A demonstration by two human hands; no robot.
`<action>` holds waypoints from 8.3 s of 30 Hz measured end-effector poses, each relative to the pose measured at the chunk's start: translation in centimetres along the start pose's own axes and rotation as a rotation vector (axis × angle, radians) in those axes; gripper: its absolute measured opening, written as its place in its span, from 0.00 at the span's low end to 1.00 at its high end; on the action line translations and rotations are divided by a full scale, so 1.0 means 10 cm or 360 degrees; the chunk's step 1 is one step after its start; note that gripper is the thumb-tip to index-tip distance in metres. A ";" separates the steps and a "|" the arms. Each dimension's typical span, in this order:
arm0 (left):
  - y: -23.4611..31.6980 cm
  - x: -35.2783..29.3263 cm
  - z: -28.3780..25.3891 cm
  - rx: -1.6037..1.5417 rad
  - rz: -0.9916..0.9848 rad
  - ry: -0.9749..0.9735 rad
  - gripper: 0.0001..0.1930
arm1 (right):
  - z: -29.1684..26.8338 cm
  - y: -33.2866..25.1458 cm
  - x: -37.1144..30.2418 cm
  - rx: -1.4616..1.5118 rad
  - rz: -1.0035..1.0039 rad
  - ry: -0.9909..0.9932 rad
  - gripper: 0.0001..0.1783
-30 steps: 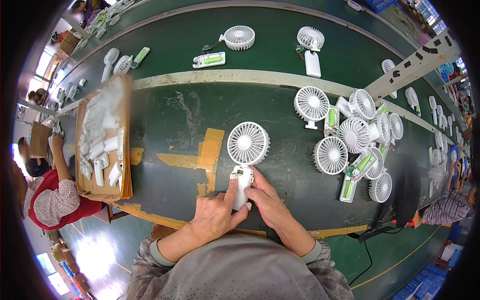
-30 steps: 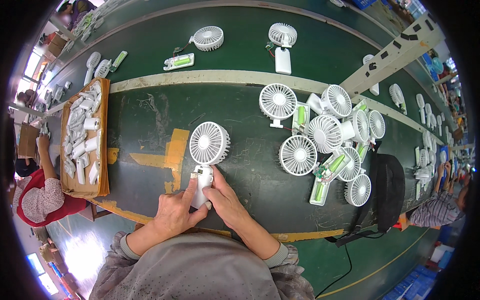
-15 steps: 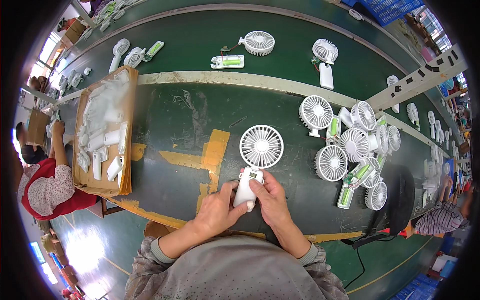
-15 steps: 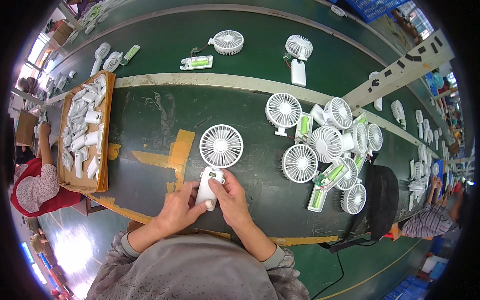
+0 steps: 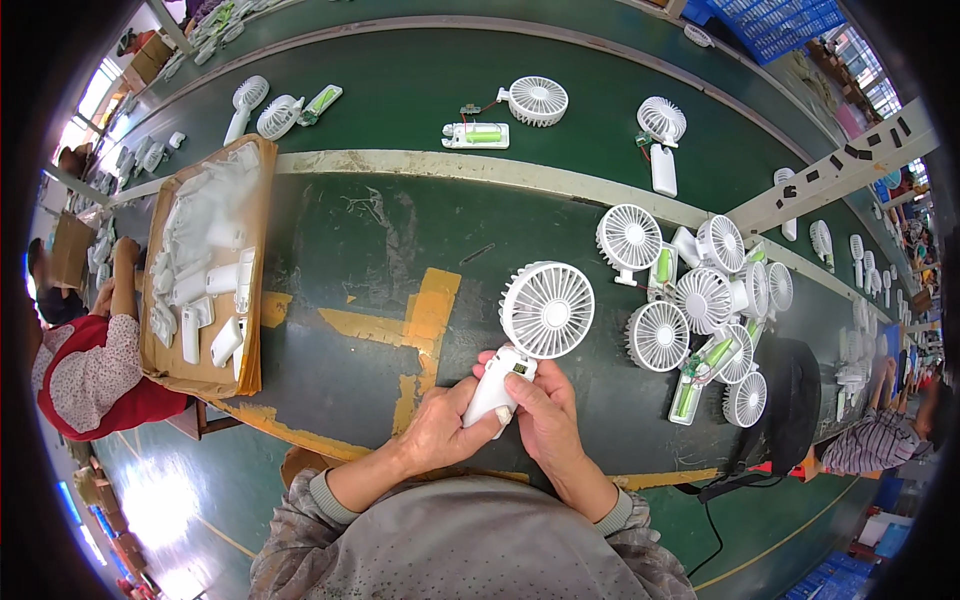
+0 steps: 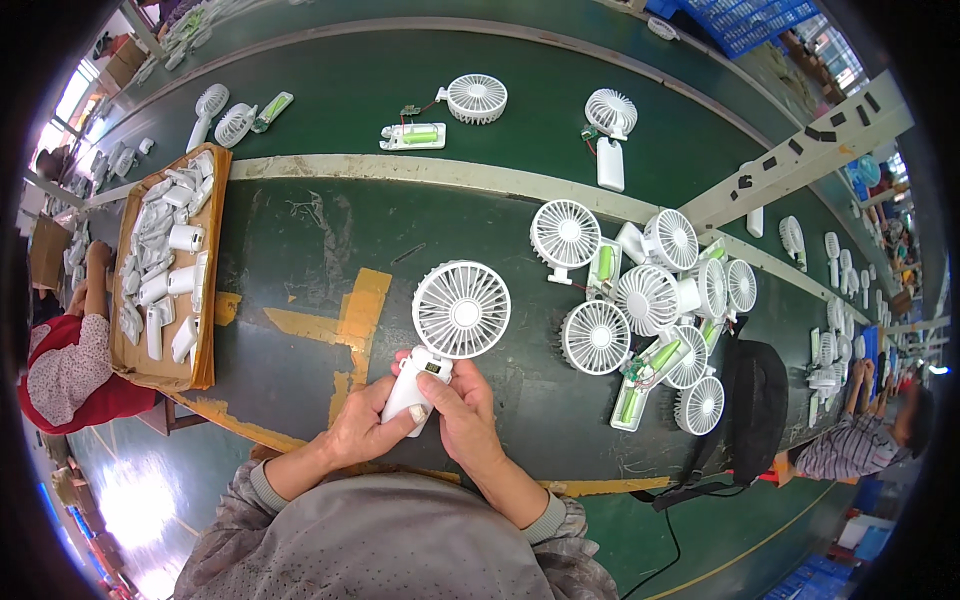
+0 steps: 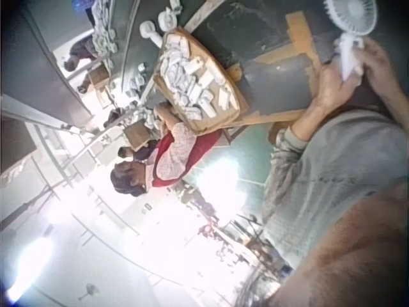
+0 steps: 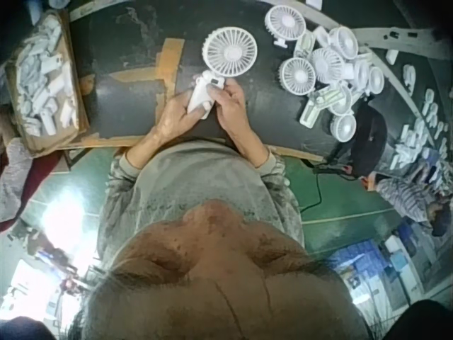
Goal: The person assembles portable fans by fitting the internal wiring and battery into the handle, snapping on the handle cover, testing the fan, and placing the assembled fan onto the conveyor belt.
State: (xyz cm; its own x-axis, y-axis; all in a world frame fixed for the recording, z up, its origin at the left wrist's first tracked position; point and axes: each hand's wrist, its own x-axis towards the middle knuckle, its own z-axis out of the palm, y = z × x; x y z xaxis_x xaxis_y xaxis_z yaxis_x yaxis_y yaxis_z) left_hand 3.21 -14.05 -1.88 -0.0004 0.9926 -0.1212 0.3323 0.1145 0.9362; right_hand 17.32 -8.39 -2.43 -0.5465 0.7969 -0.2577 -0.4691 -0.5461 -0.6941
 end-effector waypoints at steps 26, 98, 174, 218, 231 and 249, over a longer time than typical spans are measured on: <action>0.09 1.92 -1.45 0.1533 0.0314 0.1089 0.21 | -0.21 0.17 0.34 -0.0591 0.0091 -0.0140 0.17; 0.37 0.28 -0.77 -0.1071 0.0085 0.0490 0.35 | -0.23 -0.08 0.06 -0.0548 0.0579 -0.0053 0.18; 0.03 0.22 -0.16 0.0710 0.0748 0.0286 0.09 | -0.13 0.17 0.09 -0.0641 0.0412 0.0170 0.10; -0.02 0.24 -0.21 0.0964 0.0522 0.0068 0.07 | -0.17 0.08 0.06 -0.0069 0.0442 0.0286 0.19; 0.02 0.21 -0.17 0.0845 0.0711 0.0132 0.16 | -0.22 0.08 0.06 -0.0150 0.0461 0.0194 0.18; 0.14 0.21 -0.14 0.1218 0.0764 -0.0190 0.19 | -0.29 0.10 0.02 -0.0342 0.0324 -0.0038 0.18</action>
State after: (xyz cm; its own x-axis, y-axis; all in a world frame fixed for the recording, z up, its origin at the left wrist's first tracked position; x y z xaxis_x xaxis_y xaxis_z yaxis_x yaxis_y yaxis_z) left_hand 2.35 -11.79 -0.41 0.3830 0.9112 0.1519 0.8067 -0.4101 0.4255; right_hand 18.73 -7.99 -5.08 -0.6316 0.6687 -0.3922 -0.1919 -0.6250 -0.7566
